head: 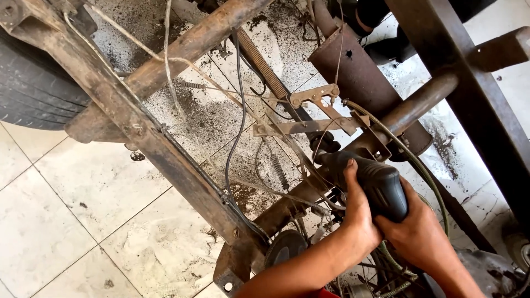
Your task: Using a power drill to bore holes into a vehicle chassis frame.
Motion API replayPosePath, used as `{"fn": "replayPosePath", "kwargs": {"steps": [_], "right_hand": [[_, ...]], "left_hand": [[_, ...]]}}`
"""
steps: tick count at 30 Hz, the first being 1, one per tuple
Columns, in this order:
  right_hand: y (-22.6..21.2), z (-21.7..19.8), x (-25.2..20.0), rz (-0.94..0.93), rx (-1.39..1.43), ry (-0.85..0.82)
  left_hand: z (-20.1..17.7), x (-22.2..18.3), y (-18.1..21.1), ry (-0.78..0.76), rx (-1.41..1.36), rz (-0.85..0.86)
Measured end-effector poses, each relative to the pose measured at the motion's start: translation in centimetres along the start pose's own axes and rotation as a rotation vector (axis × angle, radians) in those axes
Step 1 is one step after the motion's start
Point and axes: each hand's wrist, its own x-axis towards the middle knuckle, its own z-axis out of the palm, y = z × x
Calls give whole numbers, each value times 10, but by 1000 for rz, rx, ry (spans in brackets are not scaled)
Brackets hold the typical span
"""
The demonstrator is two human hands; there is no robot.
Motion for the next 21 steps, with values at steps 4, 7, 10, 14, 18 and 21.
{"fn": "replayPosePath", "kwargs": {"steps": [4, 7, 10, 14, 18, 21], "right_hand": [[-3, 3, -3, -12, -58, 46], [-10, 0, -2, 63, -116, 39], [-21, -9, -8, 74, -131, 54], [-13, -4, -5, 32, -91, 63], [-16, 2, -11, 15, -123, 33], [-18, 0, -17, 0, -128, 31]], "left_hand": [[3, -7, 7, 1, -8, -2], [6, -5, 12, -53, 20, 11], [4, 5, 8, -131, 55, 23], [5, -1, 4, -86, 18, -32], [-9, 2, -1, -39, -71, 38], [-9, -3, -3, -12, -102, 47]]}}
